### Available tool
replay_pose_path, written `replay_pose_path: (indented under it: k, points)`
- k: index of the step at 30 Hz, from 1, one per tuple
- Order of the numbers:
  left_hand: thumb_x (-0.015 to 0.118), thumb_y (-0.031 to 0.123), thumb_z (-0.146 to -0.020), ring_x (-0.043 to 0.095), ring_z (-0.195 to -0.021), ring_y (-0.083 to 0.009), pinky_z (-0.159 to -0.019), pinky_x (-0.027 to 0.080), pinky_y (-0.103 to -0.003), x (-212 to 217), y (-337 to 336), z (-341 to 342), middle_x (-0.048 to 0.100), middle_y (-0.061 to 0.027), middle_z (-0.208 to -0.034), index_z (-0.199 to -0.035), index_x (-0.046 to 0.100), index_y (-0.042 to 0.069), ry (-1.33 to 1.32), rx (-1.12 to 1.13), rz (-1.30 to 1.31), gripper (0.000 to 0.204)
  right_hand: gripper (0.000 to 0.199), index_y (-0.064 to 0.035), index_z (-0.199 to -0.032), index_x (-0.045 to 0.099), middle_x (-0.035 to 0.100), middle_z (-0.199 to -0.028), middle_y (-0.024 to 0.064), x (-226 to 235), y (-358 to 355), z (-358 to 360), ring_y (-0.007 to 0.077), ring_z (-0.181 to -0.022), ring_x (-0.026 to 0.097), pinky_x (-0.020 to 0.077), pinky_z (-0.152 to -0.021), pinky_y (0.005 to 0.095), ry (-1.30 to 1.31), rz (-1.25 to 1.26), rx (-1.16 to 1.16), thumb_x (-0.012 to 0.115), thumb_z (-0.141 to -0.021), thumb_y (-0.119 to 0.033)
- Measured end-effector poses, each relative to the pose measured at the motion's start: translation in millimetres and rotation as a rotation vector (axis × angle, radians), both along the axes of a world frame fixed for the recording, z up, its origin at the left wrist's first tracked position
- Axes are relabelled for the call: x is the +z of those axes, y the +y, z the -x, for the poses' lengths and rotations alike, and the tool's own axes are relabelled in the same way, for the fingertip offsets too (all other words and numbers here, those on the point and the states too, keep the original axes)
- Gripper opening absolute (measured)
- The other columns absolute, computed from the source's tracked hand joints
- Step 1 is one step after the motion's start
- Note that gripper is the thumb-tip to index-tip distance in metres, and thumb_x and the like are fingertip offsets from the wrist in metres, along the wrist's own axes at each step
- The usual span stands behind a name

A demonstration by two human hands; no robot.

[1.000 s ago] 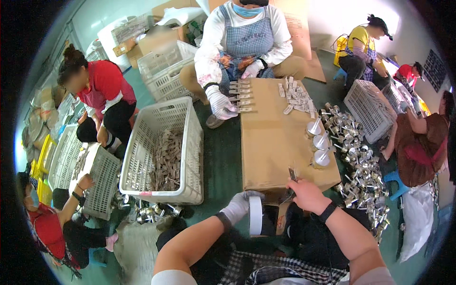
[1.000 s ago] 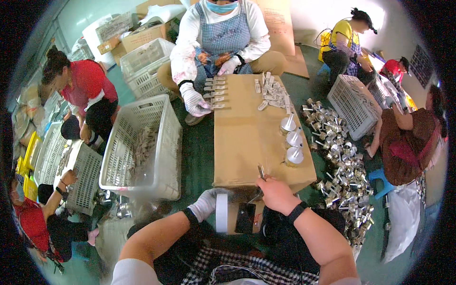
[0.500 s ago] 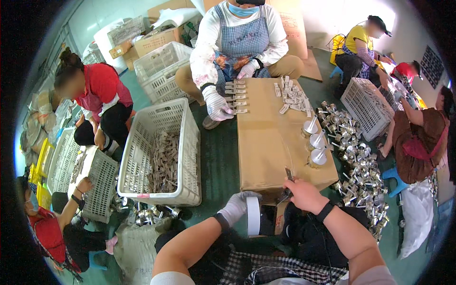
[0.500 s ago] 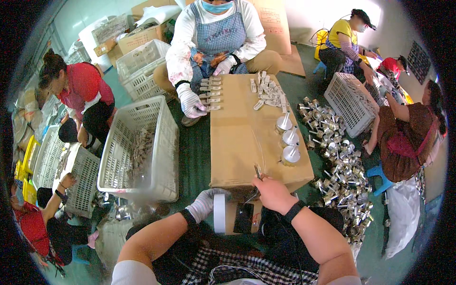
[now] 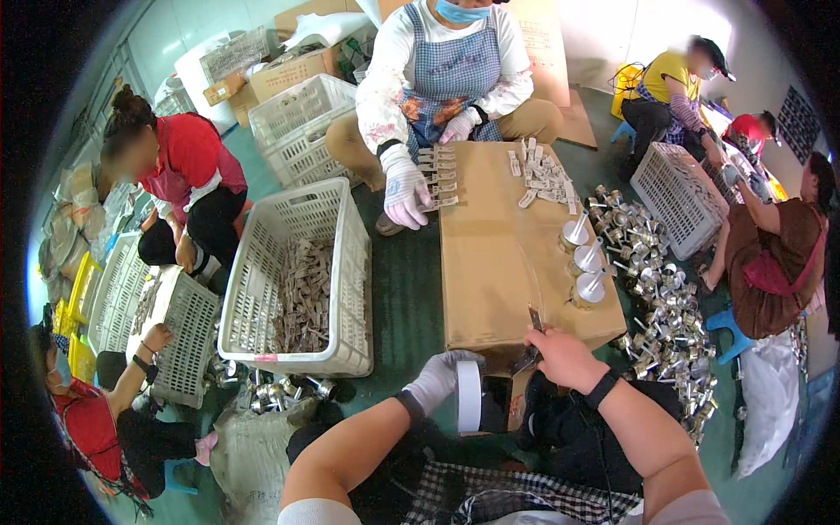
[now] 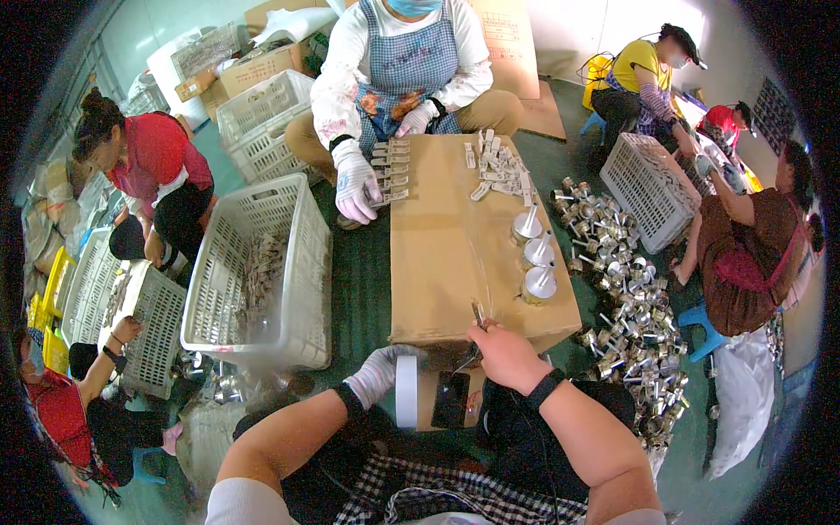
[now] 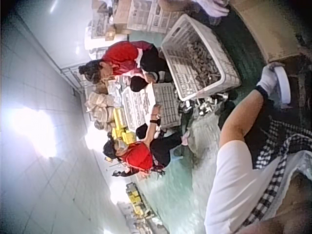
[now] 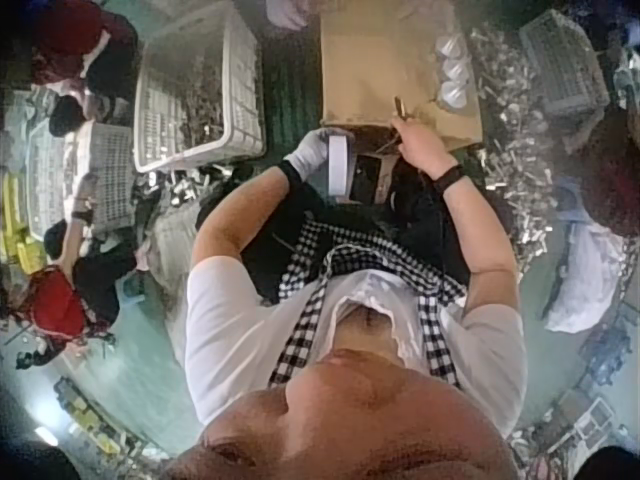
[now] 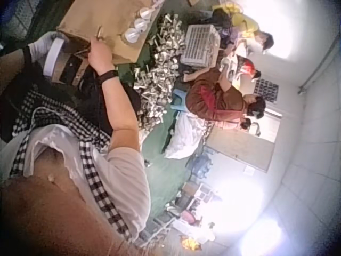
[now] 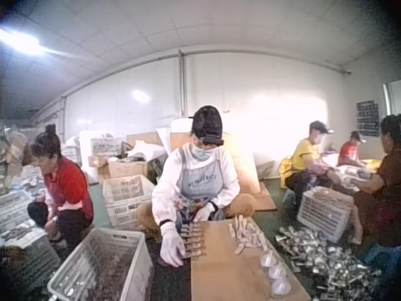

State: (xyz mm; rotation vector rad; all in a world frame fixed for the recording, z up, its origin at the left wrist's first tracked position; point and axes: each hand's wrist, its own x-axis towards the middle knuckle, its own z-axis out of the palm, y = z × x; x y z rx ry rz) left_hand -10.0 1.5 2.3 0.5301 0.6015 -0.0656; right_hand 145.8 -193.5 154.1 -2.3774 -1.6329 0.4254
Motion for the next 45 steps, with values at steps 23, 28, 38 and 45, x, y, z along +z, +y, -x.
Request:
replay_pose_path:
  k: [23, 28, 38, 45]
  points:
    - [0.052, -0.001, -0.083, 0.062, -0.089, -0.0204, -0.082, 0.051, -0.033, 25, -6, 8, 0.064, -0.0133, -0.102, -0.105, 0.061, -0.003, -0.07, -0.081, -0.331, 0.024, 0.03, -0.0024, -0.099, 0.05, 0.055, -0.1, 0.0206, -4, -1, -1, 0.0354, -0.089, 0.058, 0.0494, -0.074, 0.0425, -0.065, -0.036, 0.018, 0.055, -0.069, 0.001]
    - [0.07, -0.007, -0.068, 0.062, -0.089, -0.0164, -0.081, 0.051, -0.031, 24, -1, 8, 0.065, -0.0088, -0.102, -0.104, 0.062, 0.0, -0.074, -0.176, -0.368, 0.038, 0.045, -0.0044, -0.113, 0.049, 0.055, -0.106, 0.0191, -1, 0, -3, 0.0352, -0.094, 0.056, 0.0466, -0.08, 0.0424, -0.007, 0.07, 0.008, 0.065, -0.071, -0.006]
    - [0.072, -0.005, -0.066, 0.061, -0.083, -0.0125, -0.077, 0.051, -0.028, 22, -2, 13, 0.066, -0.0055, -0.097, -0.104, 0.062, 0.001, -0.178, -0.12, -0.372, 0.039, 0.049, -0.003, -0.118, 0.048, 0.056, -0.1, 0.0185, 5, 5, 0, 0.0348, -0.093, 0.056, 0.0475, -0.079, 0.0415, -0.028, 0.116, -0.002, 0.064, -0.071, -0.006]
    - [0.069, -0.008, -0.068, 0.062, -0.081, -0.0143, -0.074, 0.053, -0.029, 22, 0, 11, 0.065, -0.0073, -0.099, -0.106, 0.062, 0.001, -0.119, -0.172, -0.414, 0.04, 0.027, -0.0015, -0.096, 0.051, 0.056, -0.097, 0.0217, 2, 4, -1, 0.0359, -0.087, 0.058, 0.0493, -0.073, 0.0431, -0.051, -0.036, 0.005, 0.052, -0.07, 0.002]
